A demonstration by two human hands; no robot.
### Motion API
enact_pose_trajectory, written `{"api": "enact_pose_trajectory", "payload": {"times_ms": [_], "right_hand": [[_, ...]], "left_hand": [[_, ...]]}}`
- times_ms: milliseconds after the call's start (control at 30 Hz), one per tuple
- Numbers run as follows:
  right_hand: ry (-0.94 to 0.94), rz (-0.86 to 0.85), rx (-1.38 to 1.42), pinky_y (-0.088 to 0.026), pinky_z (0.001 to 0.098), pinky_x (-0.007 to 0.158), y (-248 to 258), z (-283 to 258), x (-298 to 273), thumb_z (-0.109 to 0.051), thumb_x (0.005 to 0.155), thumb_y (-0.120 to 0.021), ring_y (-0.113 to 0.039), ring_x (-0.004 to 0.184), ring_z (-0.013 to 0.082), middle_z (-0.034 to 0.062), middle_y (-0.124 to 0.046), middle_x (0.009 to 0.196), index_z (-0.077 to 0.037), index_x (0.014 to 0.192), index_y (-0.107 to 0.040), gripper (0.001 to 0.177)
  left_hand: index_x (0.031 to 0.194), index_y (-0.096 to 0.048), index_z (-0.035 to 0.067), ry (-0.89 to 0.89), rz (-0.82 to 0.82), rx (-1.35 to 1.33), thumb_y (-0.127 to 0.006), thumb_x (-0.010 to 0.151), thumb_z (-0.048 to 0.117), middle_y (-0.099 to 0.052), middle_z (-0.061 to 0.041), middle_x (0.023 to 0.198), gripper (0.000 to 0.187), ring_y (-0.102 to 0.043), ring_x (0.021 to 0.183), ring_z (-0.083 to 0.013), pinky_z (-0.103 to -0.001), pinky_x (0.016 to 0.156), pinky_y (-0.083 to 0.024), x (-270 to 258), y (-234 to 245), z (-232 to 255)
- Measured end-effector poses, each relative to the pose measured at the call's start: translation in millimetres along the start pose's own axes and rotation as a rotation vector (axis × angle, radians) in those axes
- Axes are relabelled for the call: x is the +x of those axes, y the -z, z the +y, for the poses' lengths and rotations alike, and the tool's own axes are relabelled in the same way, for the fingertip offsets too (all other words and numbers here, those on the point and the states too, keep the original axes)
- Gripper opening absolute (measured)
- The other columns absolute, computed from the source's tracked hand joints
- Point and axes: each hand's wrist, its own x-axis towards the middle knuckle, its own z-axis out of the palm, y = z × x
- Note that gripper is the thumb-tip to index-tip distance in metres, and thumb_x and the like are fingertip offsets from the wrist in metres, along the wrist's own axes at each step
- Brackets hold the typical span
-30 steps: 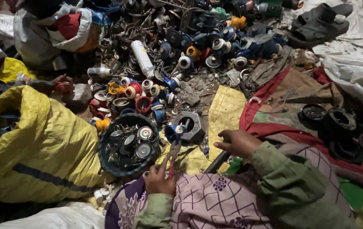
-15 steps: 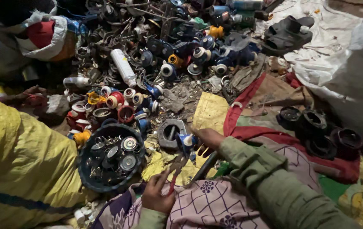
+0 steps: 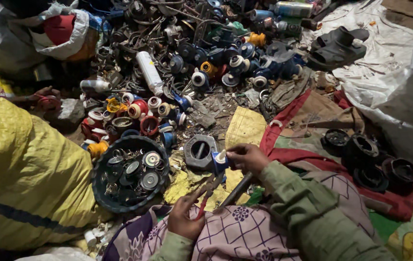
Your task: The person uses a hammer and pliers to strike and adjust a small metal component placed in a metal holder. They repeatedly hit the object and reposition it while surrounded by various metal scraps and parts.
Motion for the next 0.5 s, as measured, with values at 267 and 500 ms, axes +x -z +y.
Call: {"api": "enact_pose_trajectory", "payload": {"times_ms": [267, 500], "right_hand": [[0.476, 0.070, -0.713, -0.061, 0.0339, 0.080, -20.6, -39.4, -49.4, -0.023, 0.086, -0.080, -0.077, 0.090, 0.0190, 0.0073, -0.079, 0.101, -0.010, 0.120, -0.073, 0.037], [0.521, 0.280, -0.689, -0.059, 0.0380, 0.082, -0.1, -43.9, -49.6, -0.033, 0.087, -0.078, -0.074, 0.096, 0.0227, 0.0114, -0.075, 0.109, -0.006, 0.120, -0.071, 0.043]], "left_hand": [[0.132, -0.071, 0.010, 0.304, -0.120, -0.429, -0.087, 0.057, 0.001, -0.073, -0.011, 0.102, 0.077, -0.058, 0.081, -0.0172, -0.028, 0.071, -0.046, -2.8, -2.5, -21.3], [0.129, -0.072, 0.021, -0.068, 0.060, 0.231, -0.086, 0.057, 0.015, -0.070, -0.011, 0.105, 0.074, -0.068, 0.089, -0.0246, -0.037, 0.073, -0.055, -4.6, 19.3, -6.7]]}}
